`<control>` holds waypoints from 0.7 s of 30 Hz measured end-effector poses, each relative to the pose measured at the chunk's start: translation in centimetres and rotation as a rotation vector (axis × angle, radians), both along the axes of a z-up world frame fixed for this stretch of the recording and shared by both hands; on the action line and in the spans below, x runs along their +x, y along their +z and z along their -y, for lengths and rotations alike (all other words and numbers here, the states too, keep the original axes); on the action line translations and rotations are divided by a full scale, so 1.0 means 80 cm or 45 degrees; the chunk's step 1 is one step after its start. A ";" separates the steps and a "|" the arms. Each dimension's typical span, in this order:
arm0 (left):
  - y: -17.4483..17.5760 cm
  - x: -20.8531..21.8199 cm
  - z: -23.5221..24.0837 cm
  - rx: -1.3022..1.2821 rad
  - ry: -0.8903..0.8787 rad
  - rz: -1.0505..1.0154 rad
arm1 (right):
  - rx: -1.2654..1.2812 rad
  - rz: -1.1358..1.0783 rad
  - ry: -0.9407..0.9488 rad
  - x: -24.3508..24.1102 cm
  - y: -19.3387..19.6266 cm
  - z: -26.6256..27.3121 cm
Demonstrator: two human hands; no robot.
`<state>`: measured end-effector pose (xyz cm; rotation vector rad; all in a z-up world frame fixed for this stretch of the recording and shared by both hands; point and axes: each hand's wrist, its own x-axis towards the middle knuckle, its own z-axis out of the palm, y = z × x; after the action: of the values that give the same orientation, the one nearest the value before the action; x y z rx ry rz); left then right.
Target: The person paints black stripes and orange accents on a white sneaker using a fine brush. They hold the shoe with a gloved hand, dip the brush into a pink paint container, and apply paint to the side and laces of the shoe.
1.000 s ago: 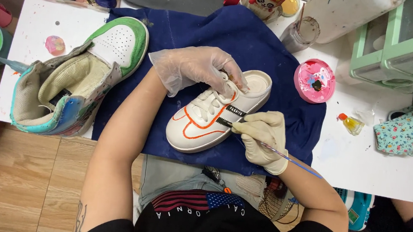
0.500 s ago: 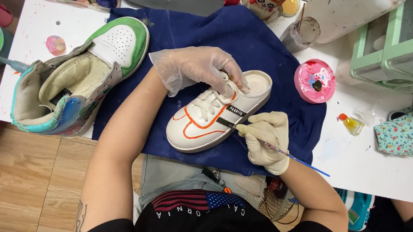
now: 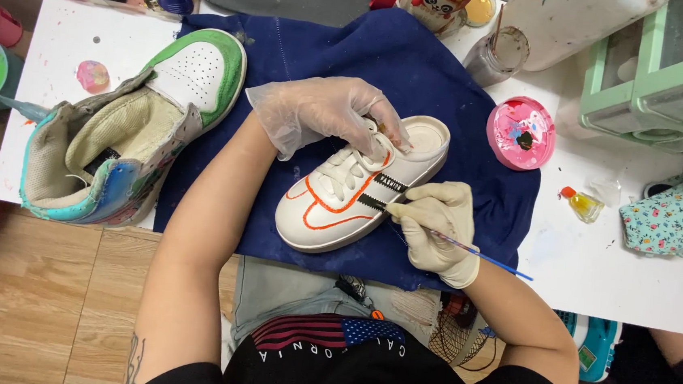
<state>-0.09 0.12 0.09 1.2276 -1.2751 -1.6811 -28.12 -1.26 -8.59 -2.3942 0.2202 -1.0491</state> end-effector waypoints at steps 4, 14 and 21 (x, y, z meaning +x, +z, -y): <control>-0.005 -0.001 0.001 -0.007 0.013 -0.013 | 0.014 0.072 -0.039 -0.004 0.001 -0.003; 0.001 0.004 0.004 0.030 -0.033 0.015 | -0.034 0.139 -0.009 0.004 -0.009 0.001; 0.004 0.002 -0.001 -0.021 0.039 -0.007 | -0.169 0.243 -0.282 -0.010 0.005 0.012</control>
<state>0.05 0.16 0.43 1.2260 -1.2578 -1.6484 -28.94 -2.21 -8.15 -2.4061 0.3637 -1.4263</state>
